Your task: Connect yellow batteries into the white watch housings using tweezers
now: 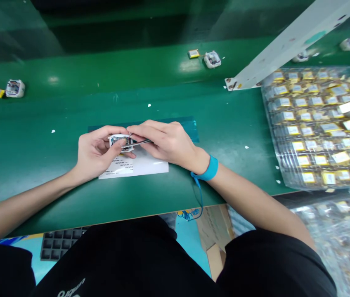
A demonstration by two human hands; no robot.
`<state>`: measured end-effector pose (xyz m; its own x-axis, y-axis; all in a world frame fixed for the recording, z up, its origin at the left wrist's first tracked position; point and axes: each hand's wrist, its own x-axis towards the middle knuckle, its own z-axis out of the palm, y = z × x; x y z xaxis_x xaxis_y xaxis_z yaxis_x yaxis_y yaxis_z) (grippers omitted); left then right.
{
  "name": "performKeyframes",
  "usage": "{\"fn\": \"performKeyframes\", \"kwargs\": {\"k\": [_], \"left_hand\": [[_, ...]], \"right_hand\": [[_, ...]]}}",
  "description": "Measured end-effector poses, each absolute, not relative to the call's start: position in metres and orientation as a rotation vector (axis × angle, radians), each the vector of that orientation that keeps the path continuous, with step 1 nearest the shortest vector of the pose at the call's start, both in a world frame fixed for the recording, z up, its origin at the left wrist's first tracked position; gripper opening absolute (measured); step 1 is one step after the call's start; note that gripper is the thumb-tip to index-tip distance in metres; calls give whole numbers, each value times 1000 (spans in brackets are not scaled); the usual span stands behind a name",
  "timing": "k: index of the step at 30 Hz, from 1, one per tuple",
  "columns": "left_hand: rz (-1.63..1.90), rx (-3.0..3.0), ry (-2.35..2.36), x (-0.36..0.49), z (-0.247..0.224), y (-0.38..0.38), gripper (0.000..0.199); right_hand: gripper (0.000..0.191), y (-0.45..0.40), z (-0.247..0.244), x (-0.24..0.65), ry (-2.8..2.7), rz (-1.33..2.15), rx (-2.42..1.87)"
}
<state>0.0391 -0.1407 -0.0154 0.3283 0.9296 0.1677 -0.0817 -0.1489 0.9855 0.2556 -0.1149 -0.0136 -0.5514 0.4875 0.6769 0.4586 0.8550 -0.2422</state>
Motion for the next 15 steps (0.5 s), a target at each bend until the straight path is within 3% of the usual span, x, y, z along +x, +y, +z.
{"fn": "performKeyframes", "kwargs": {"k": [10, 15], "left_hand": [[1044, 1418, 865, 39, -15, -140, 26], [1062, 1433, 891, 40, -13, -141, 19]], "right_hand": [[18, -121, -12, 252, -2230, 9, -773], [27, -116, -11, 254, -2169, -1, -918]]}}
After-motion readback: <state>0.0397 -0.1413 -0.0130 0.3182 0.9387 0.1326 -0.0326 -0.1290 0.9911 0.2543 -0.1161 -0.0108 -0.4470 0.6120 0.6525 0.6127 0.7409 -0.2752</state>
